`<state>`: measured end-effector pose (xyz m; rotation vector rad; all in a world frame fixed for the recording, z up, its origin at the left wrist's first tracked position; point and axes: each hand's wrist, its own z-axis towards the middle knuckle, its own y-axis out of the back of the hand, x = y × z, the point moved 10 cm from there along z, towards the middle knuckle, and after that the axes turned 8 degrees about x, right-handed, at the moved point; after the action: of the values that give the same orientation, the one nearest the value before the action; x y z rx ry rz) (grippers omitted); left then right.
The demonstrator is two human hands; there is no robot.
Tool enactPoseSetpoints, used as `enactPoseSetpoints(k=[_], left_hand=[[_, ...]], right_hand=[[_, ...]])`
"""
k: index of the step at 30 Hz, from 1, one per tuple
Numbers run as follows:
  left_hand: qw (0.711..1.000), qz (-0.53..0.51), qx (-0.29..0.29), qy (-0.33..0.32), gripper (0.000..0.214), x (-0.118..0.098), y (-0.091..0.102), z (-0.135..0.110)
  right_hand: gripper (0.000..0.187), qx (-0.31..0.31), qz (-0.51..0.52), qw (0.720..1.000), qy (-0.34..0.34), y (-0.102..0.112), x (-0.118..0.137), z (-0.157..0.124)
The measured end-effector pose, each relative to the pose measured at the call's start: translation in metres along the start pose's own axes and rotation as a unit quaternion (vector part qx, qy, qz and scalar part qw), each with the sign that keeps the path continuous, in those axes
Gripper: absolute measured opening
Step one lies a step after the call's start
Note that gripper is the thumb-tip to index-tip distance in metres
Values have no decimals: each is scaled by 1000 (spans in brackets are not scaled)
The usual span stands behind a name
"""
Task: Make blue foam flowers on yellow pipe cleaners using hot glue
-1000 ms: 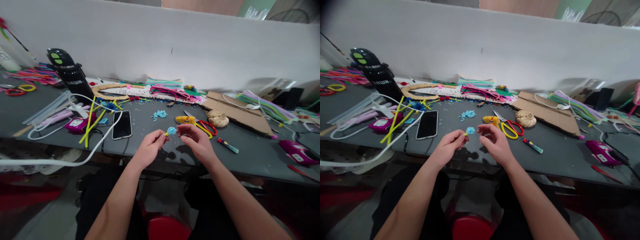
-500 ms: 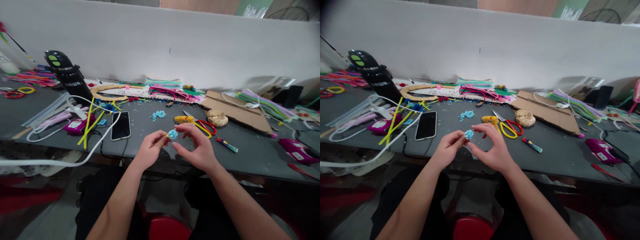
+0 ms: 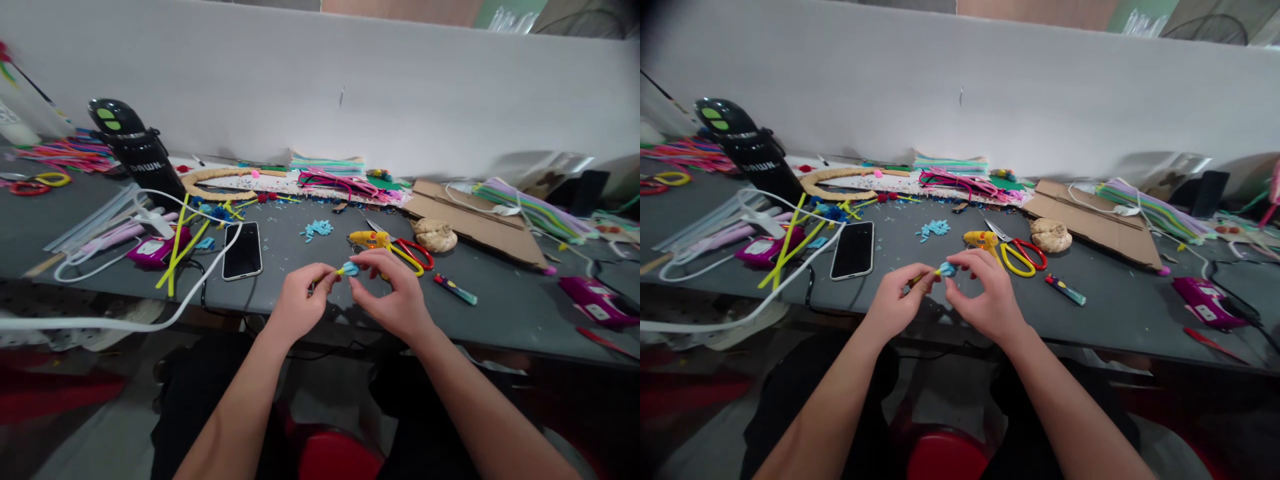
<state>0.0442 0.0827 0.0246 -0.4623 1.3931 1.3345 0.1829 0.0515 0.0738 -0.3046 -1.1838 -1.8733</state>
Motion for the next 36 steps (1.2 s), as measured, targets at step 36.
enactPoseSetpoints(k=[36], left_hand=[[997,-67,-28,12,19,1,11,-4]], right_hand=[[23,87,332,907,-242,-42,-63,-9]])
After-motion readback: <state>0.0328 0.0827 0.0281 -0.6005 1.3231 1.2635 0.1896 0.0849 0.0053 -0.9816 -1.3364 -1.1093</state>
